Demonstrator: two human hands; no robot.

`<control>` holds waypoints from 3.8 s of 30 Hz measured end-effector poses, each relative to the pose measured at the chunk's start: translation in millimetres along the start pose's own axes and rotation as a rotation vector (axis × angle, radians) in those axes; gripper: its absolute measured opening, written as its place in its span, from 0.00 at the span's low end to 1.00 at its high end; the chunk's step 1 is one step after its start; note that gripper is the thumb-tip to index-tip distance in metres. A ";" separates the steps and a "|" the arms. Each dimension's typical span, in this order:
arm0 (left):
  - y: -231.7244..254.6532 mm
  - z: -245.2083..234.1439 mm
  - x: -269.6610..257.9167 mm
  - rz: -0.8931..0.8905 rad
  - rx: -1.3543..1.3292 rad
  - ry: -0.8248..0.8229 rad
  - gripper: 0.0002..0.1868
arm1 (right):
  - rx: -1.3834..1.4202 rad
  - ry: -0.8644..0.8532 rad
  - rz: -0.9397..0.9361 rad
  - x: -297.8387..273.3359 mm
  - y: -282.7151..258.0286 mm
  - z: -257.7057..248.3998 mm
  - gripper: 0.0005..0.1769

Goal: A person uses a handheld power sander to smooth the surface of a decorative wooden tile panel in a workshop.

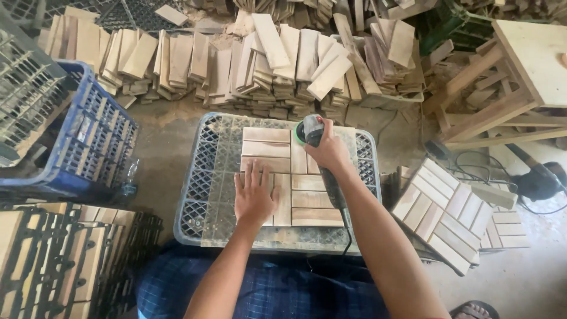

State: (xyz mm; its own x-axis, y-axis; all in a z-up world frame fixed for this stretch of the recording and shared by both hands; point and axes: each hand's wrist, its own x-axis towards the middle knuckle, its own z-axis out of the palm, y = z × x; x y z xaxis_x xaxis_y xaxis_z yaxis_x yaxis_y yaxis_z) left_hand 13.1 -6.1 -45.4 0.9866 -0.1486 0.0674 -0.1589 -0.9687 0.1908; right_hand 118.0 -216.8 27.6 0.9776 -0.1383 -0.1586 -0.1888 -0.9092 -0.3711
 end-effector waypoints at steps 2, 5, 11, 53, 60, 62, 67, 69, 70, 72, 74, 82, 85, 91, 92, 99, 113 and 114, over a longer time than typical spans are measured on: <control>0.0 -3.0 0.9 -0.006 0.012 -0.029 0.36 | 0.010 -0.027 0.000 -17.1 -7.4 -7.0 0.45; 1.6 -9.4 -0.9 -0.016 0.021 -0.070 0.36 | 0.020 -0.049 0.009 -37.2 -1.9 -11.6 0.46; 0.6 -8.5 -5.7 -0.030 0.019 -0.126 0.37 | 0.005 0.005 0.071 -82.8 12.1 -19.9 0.45; 9.7 -5.2 167.5 0.113 0.214 -0.374 0.37 | 0.060 -0.073 0.195 -125.4 35.1 -36.7 0.44; -4.4 -44.7 170.6 0.032 -0.112 -0.416 0.40 | 0.044 -0.109 0.247 -131.7 30.0 -48.9 0.46; -4.8 -39.5 179.9 0.049 -0.041 -0.423 0.37 | 0.059 -0.111 0.229 -134.7 29.3 -49.1 0.45; -12.2 -47.4 184.4 0.028 -0.035 -0.387 0.31 | 0.061 -0.092 0.143 -131.9 22.4 -33.9 0.46; -23.9 -10.4 199.5 -0.018 -0.049 -0.362 0.27 | 0.114 -0.101 0.133 -134.5 21.5 -27.7 0.43; -25.9 -7.9 208.9 -0.015 -0.048 -0.358 0.27 | 0.115 -0.097 0.133 -128.6 23.2 -31.5 0.43; -38.1 2.9 209.2 -0.058 -0.117 -0.348 0.30 | 0.117 -0.062 0.137 -128.0 23.4 -33.9 0.43; -29.1 -32.3 173.2 -0.090 -0.142 -0.375 0.38 | 0.074 -0.066 0.166 -124.5 25.4 -38.2 0.44; -22.5 -76.5 75.4 -0.216 -0.211 -0.351 0.33 | 0.048 -0.054 0.162 -128.5 26.0 -33.6 0.47; -34.3 -26.0 64.9 -0.295 -0.235 -0.350 0.30 | 0.048 -0.025 0.150 -134.0 23.4 -28.2 0.48; -35.8 13.7 50.8 -0.353 -0.040 -0.254 0.32 | 0.085 -0.039 0.122 -147.0 5.9 -22.2 0.44; -34.2 16.0 48.4 -0.350 -0.003 -0.245 0.33 | 0.039 -0.064 0.097 -144.0 9.9 -17.4 0.45; -12.3 -24.5 0.8 -0.224 0.032 -0.162 0.38 | 0.006 0.020 0.144 -132.5 10.5 -40.0 0.41; 6.5 -52.3 -11.0 -0.099 -0.030 -0.266 0.36 | -0.018 -0.061 0.124 -129.1 17.3 -24.2 0.43; 6.7 -50.8 -7.5 -0.102 -0.014 -0.282 0.37 | -0.006 -0.100 0.091 -129.8 10.9 -20.1 0.44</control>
State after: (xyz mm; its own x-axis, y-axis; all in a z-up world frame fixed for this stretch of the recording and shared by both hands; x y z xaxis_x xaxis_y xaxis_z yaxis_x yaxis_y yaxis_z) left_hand 2.8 -1.3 5.2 0.9685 -0.1016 -0.2274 -0.0566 -0.9789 0.1963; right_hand -9.1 -216.7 62.5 0.9423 -0.1802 -0.2821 -0.2750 -0.8972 -0.3455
